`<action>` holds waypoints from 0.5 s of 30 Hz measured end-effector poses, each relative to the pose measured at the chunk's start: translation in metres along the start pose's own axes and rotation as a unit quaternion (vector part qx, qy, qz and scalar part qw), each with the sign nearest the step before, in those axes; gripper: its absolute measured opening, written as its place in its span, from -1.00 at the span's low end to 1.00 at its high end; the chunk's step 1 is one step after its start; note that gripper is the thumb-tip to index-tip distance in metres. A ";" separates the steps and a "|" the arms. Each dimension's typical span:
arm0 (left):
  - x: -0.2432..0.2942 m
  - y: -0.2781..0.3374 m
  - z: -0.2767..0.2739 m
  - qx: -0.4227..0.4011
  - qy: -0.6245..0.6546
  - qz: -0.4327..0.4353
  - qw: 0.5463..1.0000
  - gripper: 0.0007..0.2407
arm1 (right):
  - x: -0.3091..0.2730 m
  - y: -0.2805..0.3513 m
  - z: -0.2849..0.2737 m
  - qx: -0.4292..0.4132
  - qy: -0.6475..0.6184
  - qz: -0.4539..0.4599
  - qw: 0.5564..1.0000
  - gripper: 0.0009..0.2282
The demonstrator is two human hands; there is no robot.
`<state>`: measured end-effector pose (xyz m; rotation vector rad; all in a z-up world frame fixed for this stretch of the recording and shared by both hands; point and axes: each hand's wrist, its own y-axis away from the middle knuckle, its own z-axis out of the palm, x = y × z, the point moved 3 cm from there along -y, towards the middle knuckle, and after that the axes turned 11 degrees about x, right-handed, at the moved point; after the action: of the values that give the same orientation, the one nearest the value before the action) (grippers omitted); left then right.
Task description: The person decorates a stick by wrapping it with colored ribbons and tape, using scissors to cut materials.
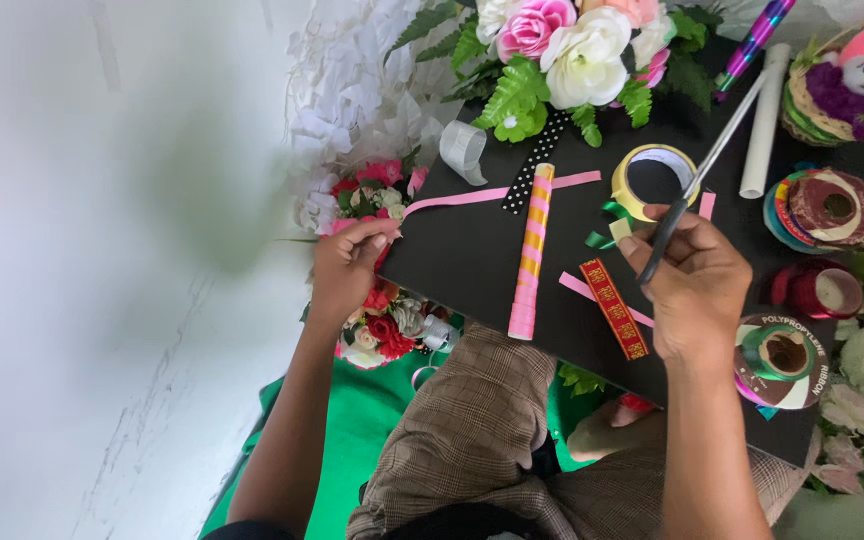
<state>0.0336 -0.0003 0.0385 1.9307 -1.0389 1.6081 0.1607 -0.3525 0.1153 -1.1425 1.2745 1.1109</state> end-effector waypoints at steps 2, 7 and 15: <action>-0.004 -0.003 0.001 -0.015 -0.016 0.025 0.999 -0.77 | 0.013 -0.005 -0.001 -0.004 -0.016 -0.012 1.000 -0.71; -0.001 -0.008 0.001 -0.002 -0.014 -0.028 1.000 -0.84 | 0.026 -0.013 -0.002 -0.001 -0.065 -0.051 0.997 -0.67; -0.022 -0.034 -0.006 -0.071 -0.082 0.015 0.994 -0.93 | 0.030 -0.014 -0.002 -0.002 -0.046 -0.079 0.996 -0.68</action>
<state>0.0543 0.0314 0.0234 1.9838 -1.2186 1.3692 0.1747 -0.3569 0.0858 -1.1617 1.0923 1.0353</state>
